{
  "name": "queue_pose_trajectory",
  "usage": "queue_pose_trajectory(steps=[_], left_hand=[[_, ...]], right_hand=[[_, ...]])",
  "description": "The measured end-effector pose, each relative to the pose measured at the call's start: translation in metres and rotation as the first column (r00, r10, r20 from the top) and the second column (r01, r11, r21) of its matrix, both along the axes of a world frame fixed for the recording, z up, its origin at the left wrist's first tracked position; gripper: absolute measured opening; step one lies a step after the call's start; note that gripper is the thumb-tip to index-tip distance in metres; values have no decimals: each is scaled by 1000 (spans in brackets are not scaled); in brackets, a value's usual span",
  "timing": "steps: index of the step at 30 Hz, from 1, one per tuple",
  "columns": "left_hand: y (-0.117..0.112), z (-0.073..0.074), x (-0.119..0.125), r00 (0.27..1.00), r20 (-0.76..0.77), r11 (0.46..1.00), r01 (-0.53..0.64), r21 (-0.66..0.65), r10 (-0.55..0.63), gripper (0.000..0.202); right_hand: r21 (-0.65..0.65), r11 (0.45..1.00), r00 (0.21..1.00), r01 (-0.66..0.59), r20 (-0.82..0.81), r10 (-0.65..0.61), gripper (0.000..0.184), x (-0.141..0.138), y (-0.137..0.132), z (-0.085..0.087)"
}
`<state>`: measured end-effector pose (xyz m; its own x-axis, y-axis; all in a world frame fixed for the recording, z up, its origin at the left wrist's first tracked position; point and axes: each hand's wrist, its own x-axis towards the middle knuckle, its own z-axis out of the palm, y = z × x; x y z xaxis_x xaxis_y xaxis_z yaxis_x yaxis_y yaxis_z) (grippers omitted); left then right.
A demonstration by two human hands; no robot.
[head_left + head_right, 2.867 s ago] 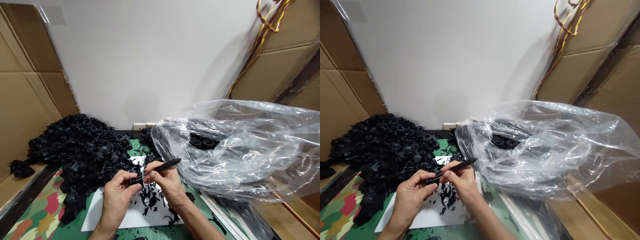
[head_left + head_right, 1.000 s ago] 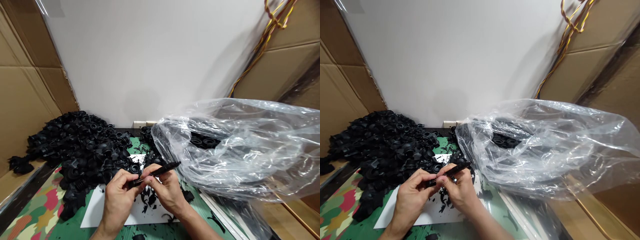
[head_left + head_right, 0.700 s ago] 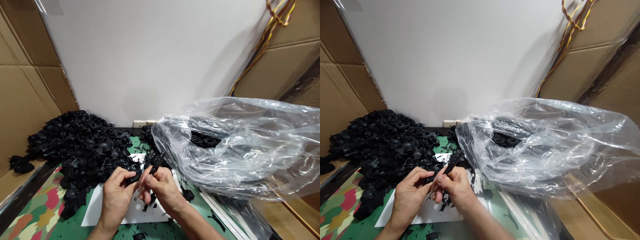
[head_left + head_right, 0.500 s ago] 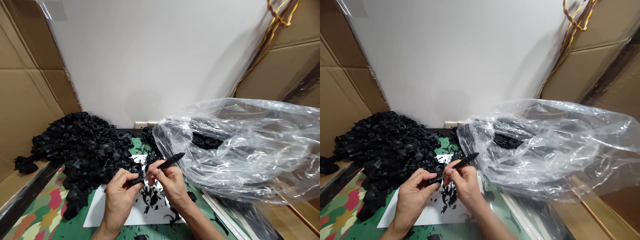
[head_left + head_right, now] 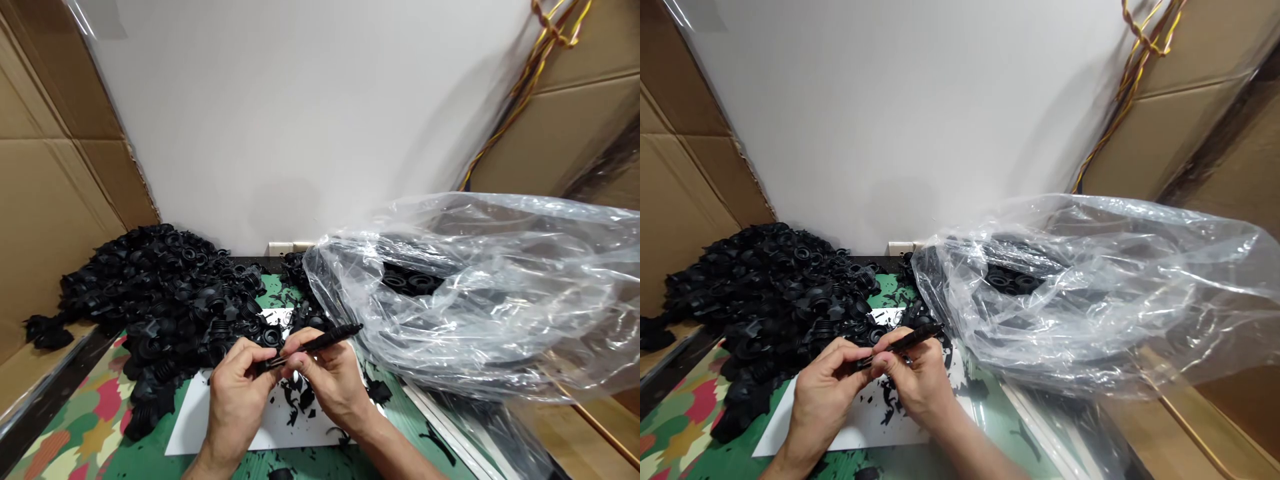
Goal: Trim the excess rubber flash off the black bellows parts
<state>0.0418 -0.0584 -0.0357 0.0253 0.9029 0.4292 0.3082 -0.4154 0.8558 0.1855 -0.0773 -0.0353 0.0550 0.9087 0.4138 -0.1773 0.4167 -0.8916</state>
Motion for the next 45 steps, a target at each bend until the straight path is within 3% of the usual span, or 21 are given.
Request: queue_pose_trajectory(steps=[4, 8, 13, 16, 19, 22, 24, 30, 35, 39, 45], left_hand=[[0, 0, 0, 999, -46, 1000, -9, -3, 9, 17], [0, 1, -3, 998, -60, 1000, -5, -8, 4, 21], [-3, -1, -2, 996, -70, 997, 55, -45, -58, 12], [-7, -2, 2, 993, -69, 995, 95, -3, -95, 8], [-7, -3, 3, 997, -28, 996, 77, 35, -76, 6], [-5, -4, 2, 999, 12, 998, 42, 42, -42, 7], [-4, -4, 2, 999, 24, 999, 22, 29, -22, 7], [-1, -1, 1, 997, 70, 997, -13, -82, 19, 8], [-1, 3, 2, 992, 111, 988, -35, -149, 52, 11], [1, 3, 2, 991, 121, 985, -35, -169, 56, 12], [2, -3, 0, 993, 113, 989, -14, -150, 31, 12]], right_hand=[[126, 989, 988, 80, 122, -96, 21, 1, 0, 2], [363, 924, 930, 116, 288, -230, 14, -3, -6, 6], [582, 813, 706, -14, 582, -404, 26, -2, -13, 11], [657, 745, 632, 119, 528, -567, 22, 10, -3, 9], [650, 698, 663, 300, 384, -643, 13, 22, 10, 5], [620, 691, 710, 371, 291, -642, 10, 26, 15, 1], [597, 703, 729, 387, 269, -629, 9, 26, 15, -1], [438, 826, 824, 356, 270, -499, 9, 22, 8, -1], [282, 907, 866, 313, 306, -395, 20, 20, 6, 1], [193, 942, 907, 275, 273, -321, 25, 19, 7, -2], [194, 969, 984, 155, 53, -168, 22, 13, 5, -1]])
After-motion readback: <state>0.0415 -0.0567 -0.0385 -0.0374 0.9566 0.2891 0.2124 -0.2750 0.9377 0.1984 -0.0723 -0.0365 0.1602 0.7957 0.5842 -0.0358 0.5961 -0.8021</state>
